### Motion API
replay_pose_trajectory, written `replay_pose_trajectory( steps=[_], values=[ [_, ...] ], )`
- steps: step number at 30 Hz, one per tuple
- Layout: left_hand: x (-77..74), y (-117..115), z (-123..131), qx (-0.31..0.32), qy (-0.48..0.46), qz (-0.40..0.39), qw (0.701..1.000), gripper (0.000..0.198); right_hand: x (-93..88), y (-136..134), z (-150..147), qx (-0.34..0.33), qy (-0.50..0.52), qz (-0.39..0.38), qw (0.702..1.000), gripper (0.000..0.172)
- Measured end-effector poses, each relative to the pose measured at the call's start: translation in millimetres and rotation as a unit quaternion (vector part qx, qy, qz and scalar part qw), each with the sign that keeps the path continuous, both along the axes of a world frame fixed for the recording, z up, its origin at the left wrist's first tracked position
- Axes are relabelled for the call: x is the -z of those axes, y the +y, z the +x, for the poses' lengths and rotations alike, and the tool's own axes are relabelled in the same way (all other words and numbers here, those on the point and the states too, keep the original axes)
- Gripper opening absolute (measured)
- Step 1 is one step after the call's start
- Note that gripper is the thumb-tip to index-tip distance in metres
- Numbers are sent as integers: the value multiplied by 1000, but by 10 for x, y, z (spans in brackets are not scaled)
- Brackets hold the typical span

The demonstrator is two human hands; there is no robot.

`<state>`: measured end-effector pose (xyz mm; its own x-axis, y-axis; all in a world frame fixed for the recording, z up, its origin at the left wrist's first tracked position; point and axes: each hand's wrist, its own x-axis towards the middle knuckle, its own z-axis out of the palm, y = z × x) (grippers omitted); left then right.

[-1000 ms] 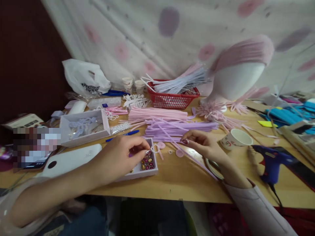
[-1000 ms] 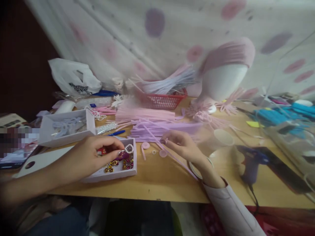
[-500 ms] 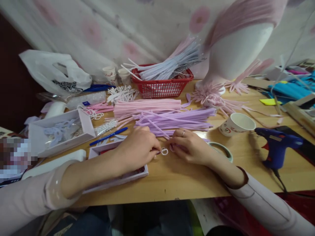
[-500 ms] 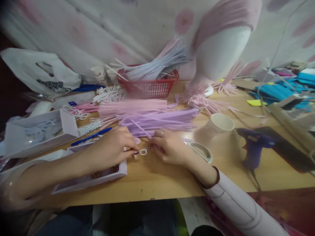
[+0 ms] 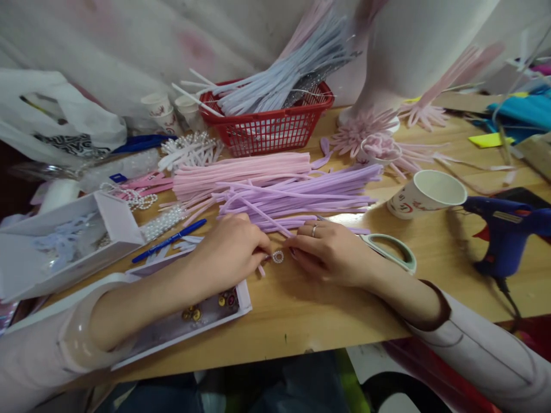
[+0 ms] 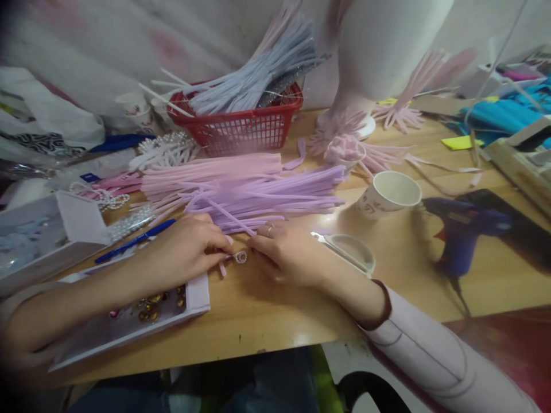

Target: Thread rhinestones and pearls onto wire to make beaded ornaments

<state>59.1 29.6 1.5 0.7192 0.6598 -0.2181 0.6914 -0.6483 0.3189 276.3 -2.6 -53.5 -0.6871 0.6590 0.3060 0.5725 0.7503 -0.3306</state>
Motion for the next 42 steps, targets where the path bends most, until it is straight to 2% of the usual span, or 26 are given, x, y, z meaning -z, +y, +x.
replay_pose_trajectory(
  steps=[7,15,21,28,42],
  values=[
    [13,15,60,0,55,24,998,21,7,-2,5,0,-7,15,1000,22],
    [-24,51,1,-14,16,2,1000,23,-14,-17,12,5,-4,13,1000,23],
    [-35,69,24,-23,55,0,998,21,6,-24,10,-23,13,11,1000,22],
    [-54,94,51,-43,55,-22,997,19,-12,-41,-53,-42,-12,14,999,28],
    [20,119,23,-53,45,-29,997,17,-38,-45,-89,-62,-15,18,998,23]
  ],
)
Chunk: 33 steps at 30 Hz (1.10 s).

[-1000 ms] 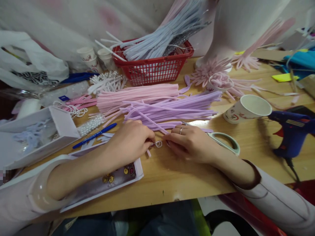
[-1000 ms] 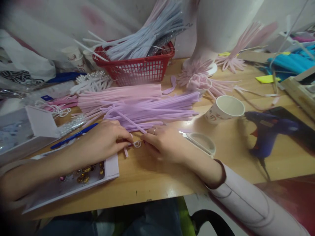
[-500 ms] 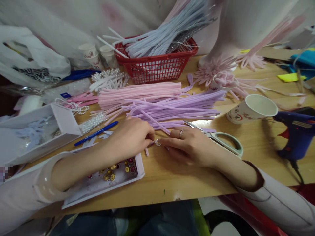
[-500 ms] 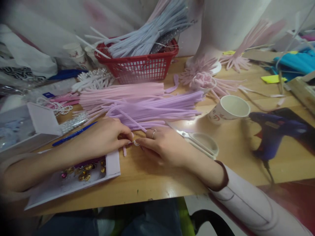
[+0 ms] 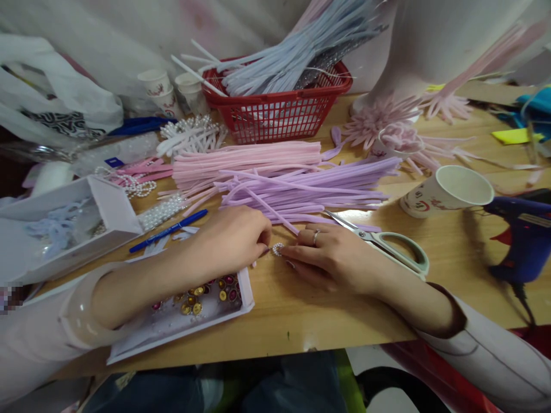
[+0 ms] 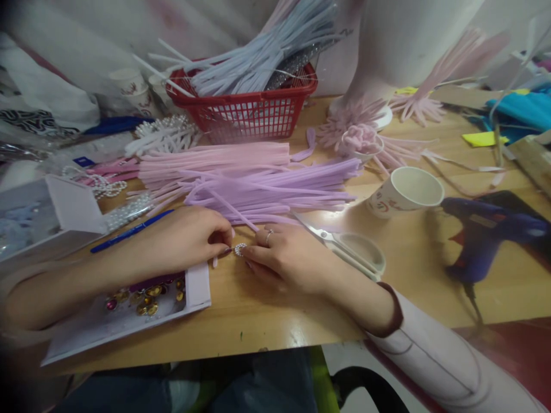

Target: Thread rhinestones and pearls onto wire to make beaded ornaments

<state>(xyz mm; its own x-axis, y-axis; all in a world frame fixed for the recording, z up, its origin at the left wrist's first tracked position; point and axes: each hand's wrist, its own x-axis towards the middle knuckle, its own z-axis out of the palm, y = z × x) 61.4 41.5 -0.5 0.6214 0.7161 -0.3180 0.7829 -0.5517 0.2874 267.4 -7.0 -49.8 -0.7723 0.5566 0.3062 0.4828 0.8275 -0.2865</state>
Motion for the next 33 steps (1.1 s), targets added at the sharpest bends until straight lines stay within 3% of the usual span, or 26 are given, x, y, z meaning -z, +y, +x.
replay_pose_trajectory(
  steps=[13,28,33],
  values=[
    [-10,36,18,-1,-29,-18,999,17,50,-15,76,54,46,47,996,17],
    [26,26,40,-4,-21,-12,1000,16,39,-22,49,9,30,27,999,21],
    [46,43,21,4,-16,-28,999,15,43,-19,57,28,31,39,998,21]
  ],
)
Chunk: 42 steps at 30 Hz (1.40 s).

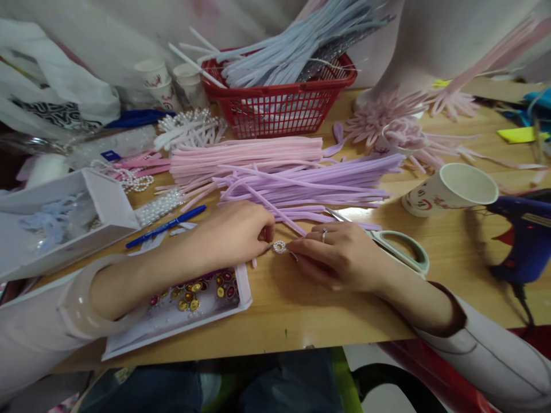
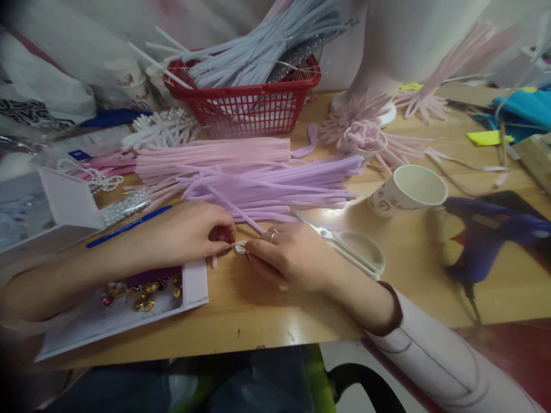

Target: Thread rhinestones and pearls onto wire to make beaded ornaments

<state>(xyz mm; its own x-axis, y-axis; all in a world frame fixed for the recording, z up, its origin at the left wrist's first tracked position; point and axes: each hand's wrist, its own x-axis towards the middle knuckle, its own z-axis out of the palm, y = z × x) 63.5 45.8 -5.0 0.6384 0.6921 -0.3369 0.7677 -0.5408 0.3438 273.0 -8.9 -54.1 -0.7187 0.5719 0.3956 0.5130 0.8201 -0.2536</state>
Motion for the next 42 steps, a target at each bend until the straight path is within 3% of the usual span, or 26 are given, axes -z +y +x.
replay_pose_trajectory(
  steps=[7,14,17,19,21,23,25,26,29,32,34,38,40,42],
  values=[
    [18,2,-34,23,-2,28,999,14,14,9,18,23,21,12,999,18],
    [-269,-29,-24,-25,-45,2,999,15,-61,12,50,31,118,71,990,19],
    [-396,-122,-111,-28,-90,23,995,13,-78,-25,46,101,212,-32,972,29],
    [-472,-221,-212,-20,-124,59,990,12,-117,-50,-26,159,299,-198,920,38],
    [-541,-333,-329,6,-151,115,982,12,-189,-63,-165,141,321,-332,876,55],
    [-604,-442,-449,62,-168,183,967,14,-287,-68,-347,43,327,-547,769,69],
    [-662,-534,-565,114,-174,253,945,17,-392,-75,-530,-61,321,-677,659,64],
    [-688,-572,-623,127,-175,280,935,19,-439,-80,-612,-99,325,-700,628,55],
    [-759,-668,-796,120,-196,306,924,19,-544,-104,-801,-162,362,-717,573,36],
    [-815,-764,-964,118,-228,310,915,18,-601,-146,-929,-174,369,-752,518,48],
    [-842,-837,-1062,127,-246,327,904,19,-635,-190,-1004,-168,362,-758,515,48],
    [-878,-964,-1218,121,-276,340,891,21,-730,-295,-1133,-156,362,-726,563,33],
    [-901,-1004,-1286,105,-287,320,897,19,-798,-336,-1179,-145,338,-695,618,30],
    [-929,-1030,-1348,83,-300,275,910,15,-878,-369,-1213,-121,286,-621,720,29]
  ],
)
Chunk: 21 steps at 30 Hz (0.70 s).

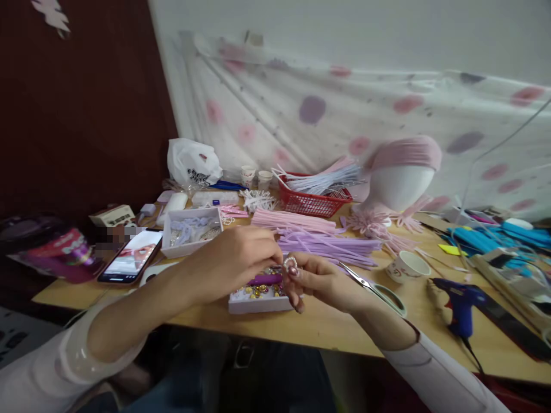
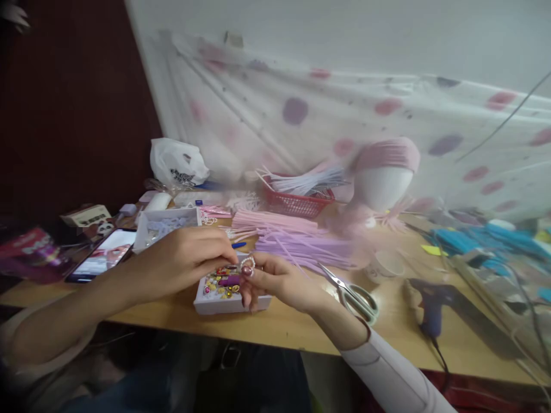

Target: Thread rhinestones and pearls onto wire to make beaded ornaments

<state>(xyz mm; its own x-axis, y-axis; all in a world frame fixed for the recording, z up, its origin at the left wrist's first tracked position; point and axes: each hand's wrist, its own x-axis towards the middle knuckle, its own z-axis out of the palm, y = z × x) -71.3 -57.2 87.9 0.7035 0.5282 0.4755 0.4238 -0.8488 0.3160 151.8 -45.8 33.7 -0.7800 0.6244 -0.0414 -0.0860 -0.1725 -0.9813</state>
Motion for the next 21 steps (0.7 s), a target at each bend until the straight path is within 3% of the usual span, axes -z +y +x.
replay_pose_trajectory(
  steps=[2,6,8,12,15,19,21],
  values=[
    [-24,-19,-49,-11,-22,-78,997,11,-84,-31,-22,29,-95,154,983,32],
    [-18,-28,-89,-67,-99,-258,959,12,-201,-86,-38,97,-226,409,879,20],
    [12,-4,-88,-76,-125,-323,935,13,-219,-98,-41,125,-226,475,841,17],
    [62,94,-72,-85,-136,-353,922,12,-221,-79,-67,151,-199,513,821,25],
    [53,166,-58,-99,-120,-347,925,12,-214,-30,-98,145,-195,493,835,21],
    [26,209,-15,-106,-167,-333,922,11,-137,98,-123,111,-132,319,932,20],
    [38,214,18,-121,-206,-321,916,11,-72,181,-130,88,-83,246,962,24]
  ],
)
